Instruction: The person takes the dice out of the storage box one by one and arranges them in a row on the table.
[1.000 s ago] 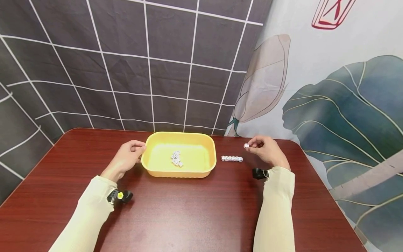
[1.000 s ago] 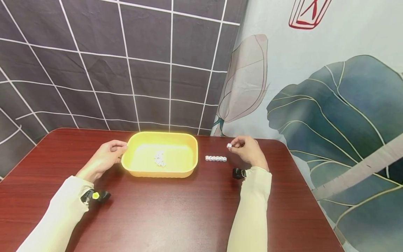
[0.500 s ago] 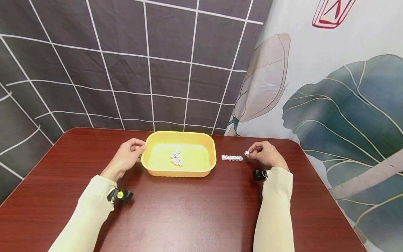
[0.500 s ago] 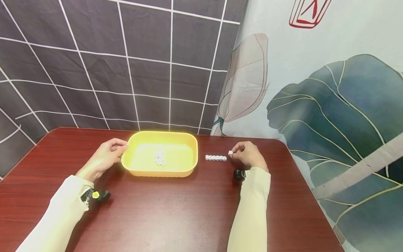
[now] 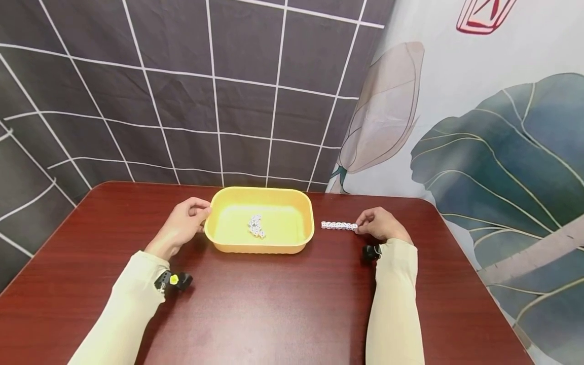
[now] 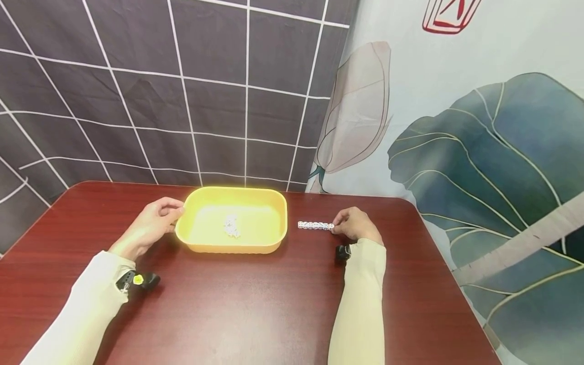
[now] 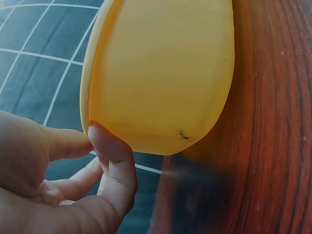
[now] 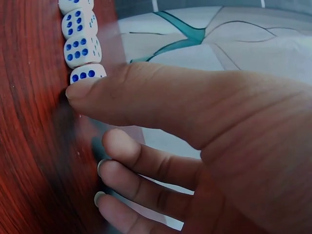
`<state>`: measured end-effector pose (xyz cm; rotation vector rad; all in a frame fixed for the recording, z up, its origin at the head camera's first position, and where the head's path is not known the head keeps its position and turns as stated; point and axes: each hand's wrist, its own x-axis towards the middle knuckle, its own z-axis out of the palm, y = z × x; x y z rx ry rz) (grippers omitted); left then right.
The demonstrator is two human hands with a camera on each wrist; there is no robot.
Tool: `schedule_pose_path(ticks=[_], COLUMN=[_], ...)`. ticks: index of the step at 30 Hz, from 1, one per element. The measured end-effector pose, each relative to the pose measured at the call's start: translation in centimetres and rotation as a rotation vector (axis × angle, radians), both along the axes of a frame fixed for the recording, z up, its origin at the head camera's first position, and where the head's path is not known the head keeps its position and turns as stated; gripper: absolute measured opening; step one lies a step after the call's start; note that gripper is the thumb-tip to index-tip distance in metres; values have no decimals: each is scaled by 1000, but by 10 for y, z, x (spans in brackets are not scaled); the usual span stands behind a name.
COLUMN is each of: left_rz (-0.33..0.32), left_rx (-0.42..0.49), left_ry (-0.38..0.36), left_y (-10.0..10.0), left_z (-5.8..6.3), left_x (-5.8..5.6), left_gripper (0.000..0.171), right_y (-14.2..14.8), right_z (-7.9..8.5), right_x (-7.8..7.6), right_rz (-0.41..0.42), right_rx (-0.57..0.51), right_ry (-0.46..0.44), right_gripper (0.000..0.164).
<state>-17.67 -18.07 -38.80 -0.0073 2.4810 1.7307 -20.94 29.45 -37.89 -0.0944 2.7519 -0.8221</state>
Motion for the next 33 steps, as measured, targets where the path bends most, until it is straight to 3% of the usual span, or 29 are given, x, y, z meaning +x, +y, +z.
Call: schedule_pose_path(ticks=[18,33], left_rz=[-9,-4], left_rx=[23,27], left_ry=[-11,-10], left_y=[-1,1], left_z=[-2,0], left_x=[-2,0], left_gripper=[36,34], right_y=[-4,-23], right_z=[2,17], right_x=[-3,-2], right_rz=[-25,53], right_rx=[-9,7], right_ry=[4,181], right_gripper=[16,19])
